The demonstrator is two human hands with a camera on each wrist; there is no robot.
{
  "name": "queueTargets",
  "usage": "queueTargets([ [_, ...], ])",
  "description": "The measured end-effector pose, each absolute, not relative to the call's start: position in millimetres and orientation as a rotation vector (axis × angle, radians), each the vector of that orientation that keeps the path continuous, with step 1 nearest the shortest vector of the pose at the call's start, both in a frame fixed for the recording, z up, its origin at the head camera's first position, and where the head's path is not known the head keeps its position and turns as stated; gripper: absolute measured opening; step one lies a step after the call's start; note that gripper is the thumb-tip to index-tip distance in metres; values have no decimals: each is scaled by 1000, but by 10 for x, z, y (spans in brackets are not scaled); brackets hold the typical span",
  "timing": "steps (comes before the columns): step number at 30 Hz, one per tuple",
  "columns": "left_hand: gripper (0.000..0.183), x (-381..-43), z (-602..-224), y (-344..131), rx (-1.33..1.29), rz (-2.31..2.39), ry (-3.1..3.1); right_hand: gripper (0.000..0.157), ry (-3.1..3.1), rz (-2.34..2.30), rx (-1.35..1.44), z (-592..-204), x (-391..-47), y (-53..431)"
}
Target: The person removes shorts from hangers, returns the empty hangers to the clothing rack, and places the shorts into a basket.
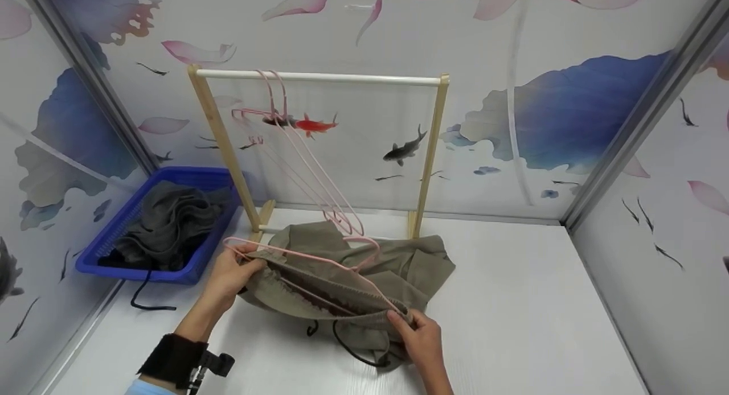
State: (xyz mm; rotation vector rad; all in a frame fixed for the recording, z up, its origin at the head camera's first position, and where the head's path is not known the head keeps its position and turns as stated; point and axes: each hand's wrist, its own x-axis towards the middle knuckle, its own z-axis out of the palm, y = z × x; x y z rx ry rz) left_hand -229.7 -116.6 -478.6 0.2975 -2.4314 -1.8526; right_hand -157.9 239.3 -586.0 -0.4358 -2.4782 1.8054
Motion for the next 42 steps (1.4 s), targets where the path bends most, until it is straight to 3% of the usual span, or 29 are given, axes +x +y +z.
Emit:
queueTargets([
  [13, 51, -2265, -4823, -1095, 312, -1641, -2436, 42, -2466, 1828, -454, -5859, -1573, 2406],
  [35, 29, -2218, -5139, -998, -171, -974, -2105, 47, -2466, 1763, -446, -5808, -1558, 2371],
  [42, 24, -2211, -5169, -1017, -206, -825, -2235, 49, -2420, 1725, -428, -5822, -1560, 2381],
])
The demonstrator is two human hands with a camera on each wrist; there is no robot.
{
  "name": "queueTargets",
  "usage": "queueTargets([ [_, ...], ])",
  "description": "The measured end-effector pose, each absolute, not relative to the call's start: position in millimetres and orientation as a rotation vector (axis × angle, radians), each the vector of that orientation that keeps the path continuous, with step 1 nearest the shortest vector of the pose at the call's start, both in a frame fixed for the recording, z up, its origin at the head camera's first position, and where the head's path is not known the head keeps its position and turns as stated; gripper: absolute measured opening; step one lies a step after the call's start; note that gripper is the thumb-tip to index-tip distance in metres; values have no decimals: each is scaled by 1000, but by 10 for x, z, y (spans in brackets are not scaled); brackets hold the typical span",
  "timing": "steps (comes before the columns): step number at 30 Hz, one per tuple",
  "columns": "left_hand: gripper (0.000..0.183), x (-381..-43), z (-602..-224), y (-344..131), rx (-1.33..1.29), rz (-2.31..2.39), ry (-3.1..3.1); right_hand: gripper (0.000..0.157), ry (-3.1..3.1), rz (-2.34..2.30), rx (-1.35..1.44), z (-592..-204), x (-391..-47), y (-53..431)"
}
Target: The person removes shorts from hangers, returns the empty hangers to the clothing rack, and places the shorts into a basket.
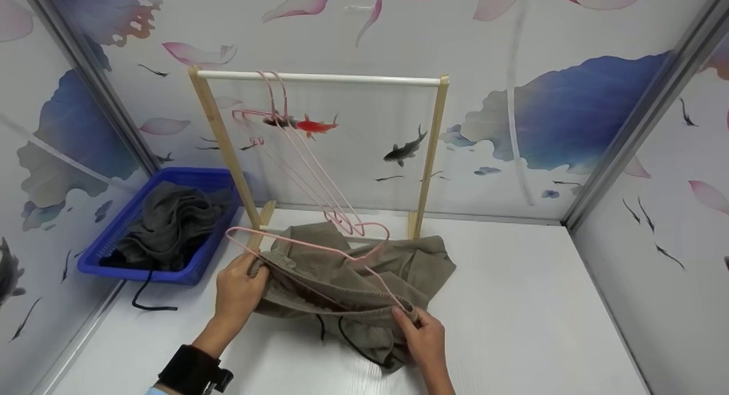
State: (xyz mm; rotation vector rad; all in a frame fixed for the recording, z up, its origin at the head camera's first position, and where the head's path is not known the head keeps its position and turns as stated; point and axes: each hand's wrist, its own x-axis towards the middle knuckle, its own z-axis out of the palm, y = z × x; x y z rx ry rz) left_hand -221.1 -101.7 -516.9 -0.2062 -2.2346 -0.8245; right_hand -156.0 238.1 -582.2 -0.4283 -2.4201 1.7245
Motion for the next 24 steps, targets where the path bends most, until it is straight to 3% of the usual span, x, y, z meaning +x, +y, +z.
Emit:
queueTargets([
  [14, 5, -2199, -5119, -1152, -262, -740, -2478, 45, -2427, 1578, -371, -5846, -1559, 2407],
  [24, 42, -2239, -5093, -1257, -318, -974, -2511, 42, -2432, 1593, -392, -5873, -1556, 2441],
])
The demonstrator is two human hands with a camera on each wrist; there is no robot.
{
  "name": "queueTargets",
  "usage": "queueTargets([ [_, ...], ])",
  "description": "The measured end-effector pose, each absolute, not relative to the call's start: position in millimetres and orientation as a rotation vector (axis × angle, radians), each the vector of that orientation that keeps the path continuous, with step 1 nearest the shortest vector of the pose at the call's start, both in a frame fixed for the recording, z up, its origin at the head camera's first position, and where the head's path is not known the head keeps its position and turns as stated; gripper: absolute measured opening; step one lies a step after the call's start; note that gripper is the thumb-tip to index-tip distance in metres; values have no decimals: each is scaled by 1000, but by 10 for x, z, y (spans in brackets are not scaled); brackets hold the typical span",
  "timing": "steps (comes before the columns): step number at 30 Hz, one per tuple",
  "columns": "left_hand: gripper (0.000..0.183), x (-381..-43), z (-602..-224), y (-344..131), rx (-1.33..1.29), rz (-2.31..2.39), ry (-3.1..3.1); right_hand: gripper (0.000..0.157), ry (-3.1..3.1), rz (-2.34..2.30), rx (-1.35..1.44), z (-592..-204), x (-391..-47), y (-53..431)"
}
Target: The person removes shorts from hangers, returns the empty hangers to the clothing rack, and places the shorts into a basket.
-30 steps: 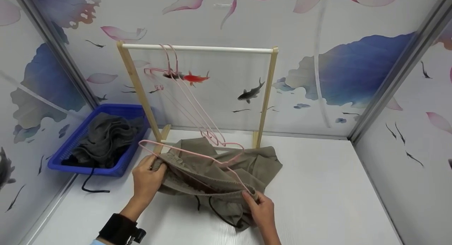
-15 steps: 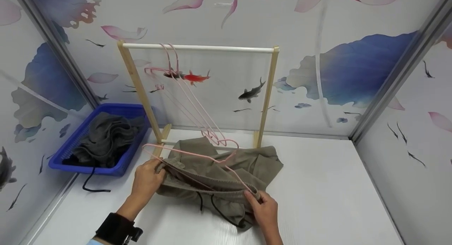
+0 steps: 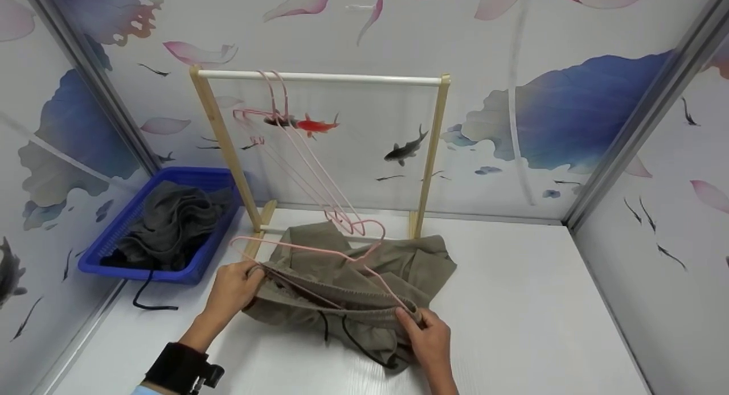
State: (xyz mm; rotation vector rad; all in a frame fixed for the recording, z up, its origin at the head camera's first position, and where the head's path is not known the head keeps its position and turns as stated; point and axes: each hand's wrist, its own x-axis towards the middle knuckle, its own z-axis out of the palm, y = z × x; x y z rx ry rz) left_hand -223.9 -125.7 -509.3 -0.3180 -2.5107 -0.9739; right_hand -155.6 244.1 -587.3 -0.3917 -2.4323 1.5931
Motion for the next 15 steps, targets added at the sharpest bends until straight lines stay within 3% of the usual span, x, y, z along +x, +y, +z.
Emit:
queueTargets([
  [4, 40, -2267, -5091, -1276, -245, -1161, -2545, 44, -2430, 1618, -417, -5888, -1549, 2452],
  [15, 28, -2307, -5066, -1255, 310, -2103, -2362, 41, -2411, 1606, -430, -5910, -1540, 2447],
])
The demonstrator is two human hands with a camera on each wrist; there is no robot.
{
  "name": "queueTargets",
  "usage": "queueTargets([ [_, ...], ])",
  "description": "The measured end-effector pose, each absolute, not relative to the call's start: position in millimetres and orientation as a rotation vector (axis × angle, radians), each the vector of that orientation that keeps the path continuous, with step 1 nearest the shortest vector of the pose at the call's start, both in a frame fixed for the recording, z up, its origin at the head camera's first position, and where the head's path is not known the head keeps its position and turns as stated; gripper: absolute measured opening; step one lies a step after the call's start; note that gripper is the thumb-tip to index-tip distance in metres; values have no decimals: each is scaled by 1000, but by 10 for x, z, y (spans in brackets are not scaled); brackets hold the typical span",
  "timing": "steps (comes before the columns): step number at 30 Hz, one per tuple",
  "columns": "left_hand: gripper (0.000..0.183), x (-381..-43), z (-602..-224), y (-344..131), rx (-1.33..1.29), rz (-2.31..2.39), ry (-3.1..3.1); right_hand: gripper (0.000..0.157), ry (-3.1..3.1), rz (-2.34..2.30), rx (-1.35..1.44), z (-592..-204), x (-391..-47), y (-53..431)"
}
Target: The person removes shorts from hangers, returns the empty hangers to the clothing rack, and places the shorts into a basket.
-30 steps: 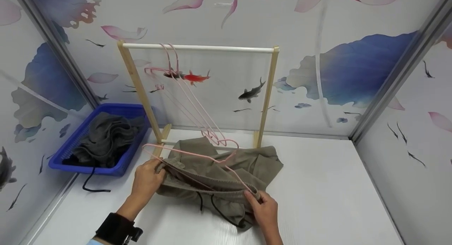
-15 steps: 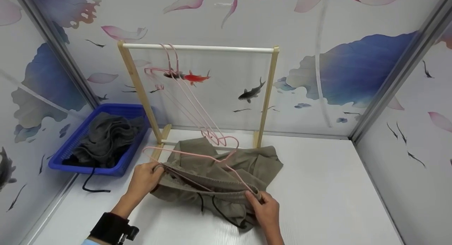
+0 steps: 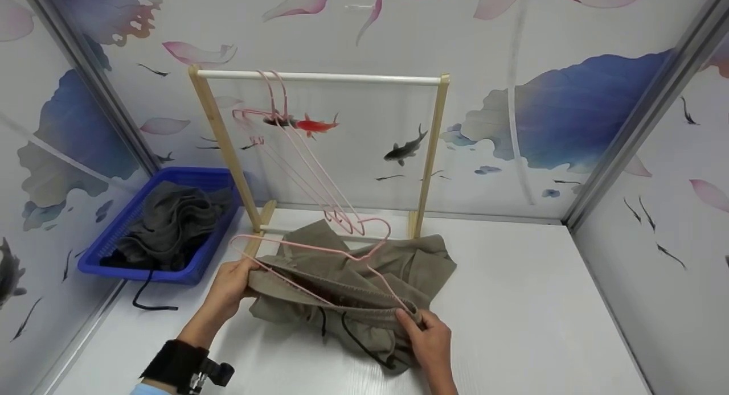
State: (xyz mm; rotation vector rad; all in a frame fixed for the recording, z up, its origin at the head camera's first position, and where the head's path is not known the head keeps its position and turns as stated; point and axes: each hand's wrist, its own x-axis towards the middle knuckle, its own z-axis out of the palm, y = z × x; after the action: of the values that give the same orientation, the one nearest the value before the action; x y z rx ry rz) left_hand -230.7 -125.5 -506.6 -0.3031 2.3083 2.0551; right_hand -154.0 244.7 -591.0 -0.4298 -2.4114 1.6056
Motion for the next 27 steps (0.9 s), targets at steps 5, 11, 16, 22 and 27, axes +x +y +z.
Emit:
queueTargets([
  [5, 24, -2318, -5094, -1246, -363, 2251, 2028, 44, -2423, 1580, -427, -5908, -1540, 2447],
  [11, 25, -2329, -5154, -1237, -379, 2434, 1688, 44, -2438, 1621, -434, -5893, -1530, 2448],
  [16, 34, -2299, -5195, -1234, -328, 2502, 1505, 42, -2414, 1654, -428, -5877, -1528, 2451],
  [22, 33, -2255, -5234, -1220, -221, 2606, 1288, 42, -2415, 1654, -439, -5872, -1537, 2445],
  [27, 41, -2221, -5264, -1219, -83, 2629, 1242, 42, -2435, 1665, -449, -5848, -1542, 2465],
])
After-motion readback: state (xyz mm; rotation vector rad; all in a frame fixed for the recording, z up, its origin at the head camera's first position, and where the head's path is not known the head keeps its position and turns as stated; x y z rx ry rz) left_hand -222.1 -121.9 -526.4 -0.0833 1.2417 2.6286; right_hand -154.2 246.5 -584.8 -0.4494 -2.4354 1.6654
